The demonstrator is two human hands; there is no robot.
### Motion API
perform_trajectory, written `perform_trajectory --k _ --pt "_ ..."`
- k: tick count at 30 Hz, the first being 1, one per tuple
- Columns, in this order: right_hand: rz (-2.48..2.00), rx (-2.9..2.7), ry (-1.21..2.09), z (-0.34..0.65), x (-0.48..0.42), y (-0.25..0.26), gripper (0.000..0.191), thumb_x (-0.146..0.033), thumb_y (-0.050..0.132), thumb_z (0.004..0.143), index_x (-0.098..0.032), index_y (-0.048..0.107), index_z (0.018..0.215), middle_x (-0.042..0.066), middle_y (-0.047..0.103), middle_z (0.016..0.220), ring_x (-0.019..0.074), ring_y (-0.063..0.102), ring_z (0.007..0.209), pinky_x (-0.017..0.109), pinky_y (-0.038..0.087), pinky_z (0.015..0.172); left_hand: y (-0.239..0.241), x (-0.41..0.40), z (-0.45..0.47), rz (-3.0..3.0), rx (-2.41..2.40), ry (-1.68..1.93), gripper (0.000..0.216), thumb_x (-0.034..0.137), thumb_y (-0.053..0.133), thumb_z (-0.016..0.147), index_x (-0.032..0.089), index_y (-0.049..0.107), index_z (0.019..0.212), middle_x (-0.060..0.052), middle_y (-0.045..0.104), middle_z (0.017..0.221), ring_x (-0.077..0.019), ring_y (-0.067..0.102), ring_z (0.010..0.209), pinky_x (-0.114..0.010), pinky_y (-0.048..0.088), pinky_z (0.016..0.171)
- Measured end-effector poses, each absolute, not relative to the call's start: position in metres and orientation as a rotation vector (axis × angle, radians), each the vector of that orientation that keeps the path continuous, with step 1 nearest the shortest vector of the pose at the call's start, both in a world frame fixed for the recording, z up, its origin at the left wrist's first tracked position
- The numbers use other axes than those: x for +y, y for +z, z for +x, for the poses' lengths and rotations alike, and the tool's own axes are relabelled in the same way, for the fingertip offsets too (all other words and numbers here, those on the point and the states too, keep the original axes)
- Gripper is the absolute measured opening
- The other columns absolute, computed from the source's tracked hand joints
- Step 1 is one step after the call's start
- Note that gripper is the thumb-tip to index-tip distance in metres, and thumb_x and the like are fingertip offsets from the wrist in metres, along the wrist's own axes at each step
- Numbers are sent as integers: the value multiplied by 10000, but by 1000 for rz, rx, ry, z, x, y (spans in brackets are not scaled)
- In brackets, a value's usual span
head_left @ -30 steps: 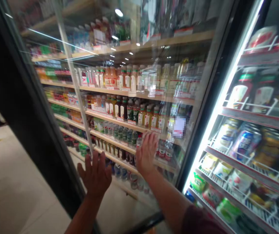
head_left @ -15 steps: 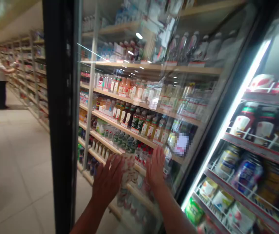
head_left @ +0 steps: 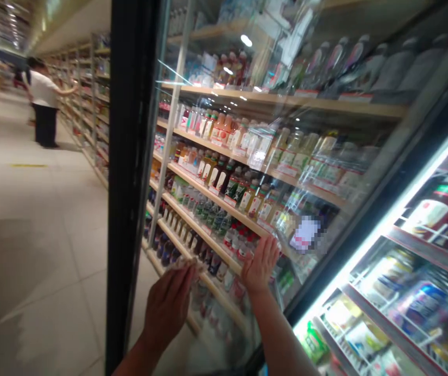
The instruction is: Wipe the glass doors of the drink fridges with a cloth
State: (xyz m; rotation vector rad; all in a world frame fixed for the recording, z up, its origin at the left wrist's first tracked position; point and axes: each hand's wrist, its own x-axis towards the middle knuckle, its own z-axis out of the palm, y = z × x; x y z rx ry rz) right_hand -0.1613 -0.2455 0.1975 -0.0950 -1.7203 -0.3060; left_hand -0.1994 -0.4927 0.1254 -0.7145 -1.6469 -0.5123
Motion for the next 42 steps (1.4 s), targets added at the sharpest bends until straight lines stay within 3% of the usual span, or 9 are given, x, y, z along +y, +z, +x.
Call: perform_trajectory --k 4,10,19,22,25,28,36,39,42 --pt "-81 -1723 -285 -160 -245 196 692 -268 396 1046 -69 122 1649 298 349 1628 374 181 1593 677 350 1178 134 -493 -209 -631 -1577 -455 499 150 679 923 155 594 1415 -138 750 1126 -278 509 1418 -416 396 1177" --pt "-98 -1767 -259 -157 -242 193 711 -274 409 1035 -98 111 1656 291 321 1645 396 205 1583 686 358 1165 206 -500 -249 -408 -1563 -502 579 272 568 989 101 469 1532 -247 496 1534 -397 207 1573 -633 268 1222" --pt "-51 -1792 -243 -156 -237 192 719 -275 443 1026 -80 143 1650 283 384 1616 370 228 1581 635 319 1208 30 -504 -192 -831 -1853 -238 564 106 558 936 241 527 1482 -96 756 1181 -243 662 1253 -446 266 1268" --pt "-55 -1802 -223 -158 -237 189 707 -287 442 1023 -86 176 1646 282 374 1621 385 266 1565 651 323 1198 81 -496 -213 -685 -1788 -223 477 241 589 967 120 560 1428 -185 742 1174 -328 584 1351 -517 228 1265" --pt "-63 -1818 -203 -159 -239 189 690 -297 431 1023 -89 206 1641 278 366 1627 386 285 1558 654 308 1201 159 -480 -244 -510 -1748 -371 546 360 556 992 103 515 1471 -261 583 1441 -397 376 1505 -636 149 1242" --pt "-52 -1863 -203 -153 -238 192 692 -313 432 1027 -99 202 1644 264 377 1626 369 298 1555 620 292 1219 181 -465 -251 -500 -1742 -553 572 388 539 1004 97 505 1495 -264 503 1522 -415 276 1547 -662 104 1230" --pt "-123 -1814 -304 -120 -166 177 635 -277 421 1031 -75 275 1615 262 495 1542 315 349 1533 591 229 1246 39 -461 -202 -1086 -1754 -263 313 127 579 958 295 726 1177 -5 781 1034 -158 698 1152 -342 275 1229" --pt "-110 -1773 -345 -123 -146 163 620 -300 410 1021 -72 321 1591 278 502 1523 352 360 1523 636 287 1206 76 -472 -219 -858 -1793 -331 345 288 636 963 252 682 1302 -98 757 1161 -264 589 1350 -468 218 1268" --pt "-118 -1741 -348 -129 -144 156 599 -317 394 1019 -72 365 1565 277 525 1491 365 360 1521 645 310 1191 146 -483 -244 -516 -1781 -504 588 419 548 997 108 509 1494 -268 536 1487 -415 270 1549 -693 113 1242"
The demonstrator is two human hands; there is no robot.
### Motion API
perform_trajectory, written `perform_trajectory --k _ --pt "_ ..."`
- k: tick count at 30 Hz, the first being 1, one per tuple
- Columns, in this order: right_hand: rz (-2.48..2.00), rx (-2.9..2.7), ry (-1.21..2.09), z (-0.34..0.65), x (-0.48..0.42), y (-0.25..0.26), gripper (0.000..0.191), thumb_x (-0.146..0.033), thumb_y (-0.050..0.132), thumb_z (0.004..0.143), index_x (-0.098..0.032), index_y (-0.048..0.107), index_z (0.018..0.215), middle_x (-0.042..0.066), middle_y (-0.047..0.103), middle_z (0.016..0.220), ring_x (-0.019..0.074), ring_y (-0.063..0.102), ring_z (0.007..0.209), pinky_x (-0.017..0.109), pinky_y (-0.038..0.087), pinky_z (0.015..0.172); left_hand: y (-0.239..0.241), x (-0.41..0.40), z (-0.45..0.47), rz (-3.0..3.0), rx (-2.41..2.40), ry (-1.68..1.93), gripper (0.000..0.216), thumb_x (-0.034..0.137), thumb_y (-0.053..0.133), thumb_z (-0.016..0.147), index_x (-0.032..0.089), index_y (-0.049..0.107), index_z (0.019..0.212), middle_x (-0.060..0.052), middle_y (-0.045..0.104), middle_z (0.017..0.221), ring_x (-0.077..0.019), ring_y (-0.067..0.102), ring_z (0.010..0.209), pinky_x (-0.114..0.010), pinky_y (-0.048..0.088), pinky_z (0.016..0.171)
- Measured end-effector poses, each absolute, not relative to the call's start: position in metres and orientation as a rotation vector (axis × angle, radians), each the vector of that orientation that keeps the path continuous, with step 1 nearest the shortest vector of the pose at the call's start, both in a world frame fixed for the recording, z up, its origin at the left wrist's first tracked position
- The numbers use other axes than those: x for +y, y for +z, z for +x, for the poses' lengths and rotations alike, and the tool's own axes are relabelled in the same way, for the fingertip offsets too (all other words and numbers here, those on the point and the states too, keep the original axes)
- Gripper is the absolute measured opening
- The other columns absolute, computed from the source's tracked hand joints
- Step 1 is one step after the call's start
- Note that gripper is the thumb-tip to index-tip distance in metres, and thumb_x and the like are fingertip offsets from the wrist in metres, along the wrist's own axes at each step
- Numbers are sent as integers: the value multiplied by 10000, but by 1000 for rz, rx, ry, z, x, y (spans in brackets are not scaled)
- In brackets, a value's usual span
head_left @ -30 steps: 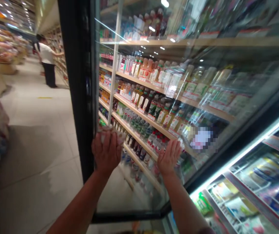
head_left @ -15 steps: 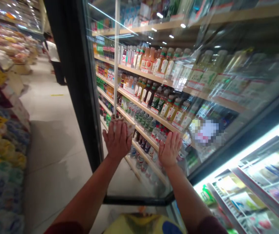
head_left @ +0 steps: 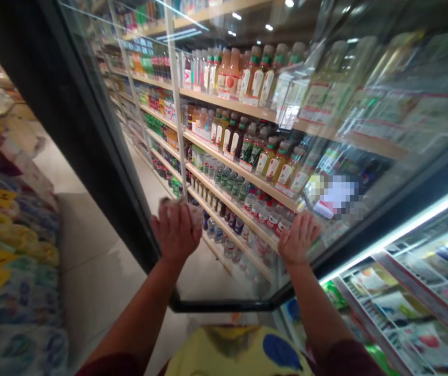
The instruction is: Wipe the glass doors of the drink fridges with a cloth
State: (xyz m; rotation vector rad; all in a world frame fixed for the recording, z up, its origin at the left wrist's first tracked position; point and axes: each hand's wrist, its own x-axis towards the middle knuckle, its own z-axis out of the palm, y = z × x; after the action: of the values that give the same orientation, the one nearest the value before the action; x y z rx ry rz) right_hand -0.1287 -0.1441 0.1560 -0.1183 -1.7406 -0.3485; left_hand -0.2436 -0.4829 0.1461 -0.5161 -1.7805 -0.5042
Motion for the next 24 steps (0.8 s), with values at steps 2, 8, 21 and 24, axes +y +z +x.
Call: perform_trajectory --k 2,8,21,24 --pt "-137 -1762 -340 -130 -146 154 586 -335 382 1020 -79 399 1547 272 535 1476 369 373 1513 648 306 1193 175 -484 -253 -414 -1761 -532 658 426 503 1010 72 408 1557 -299 382 1592 -435 143 1578 -762 78 1214" --pt "-72 -1750 -311 -126 -151 161 579 -318 420 1006 -85 420 1536 254 539 1482 350 337 1536 628 287 1219 96 -444 -217 -746 -1822 -486 482 269 605 967 123 580 1426 -237 622 1403 -398 335 1526 -664 153 1247" --pt "-54 -1803 -264 -123 -149 155 610 -300 488 967 -142 431 1553 199 537 1519 336 346 1536 612 216 1261 144 -489 -242 -521 -1784 -357 671 309 535 1003 0 325 1561 -328 243 1642 -464 42 1575 -779 93 1205" --pt "-35 -1804 -239 -122 -150 157 622 -286 499 960 -161 419 1564 179 549 1517 322 358 1533 593 195 1274 145 -493 -237 -434 -1849 -386 762 257 502 1013 -7 119 1617 -331 69 1675 -480 -5 1563 -788 113 1204"
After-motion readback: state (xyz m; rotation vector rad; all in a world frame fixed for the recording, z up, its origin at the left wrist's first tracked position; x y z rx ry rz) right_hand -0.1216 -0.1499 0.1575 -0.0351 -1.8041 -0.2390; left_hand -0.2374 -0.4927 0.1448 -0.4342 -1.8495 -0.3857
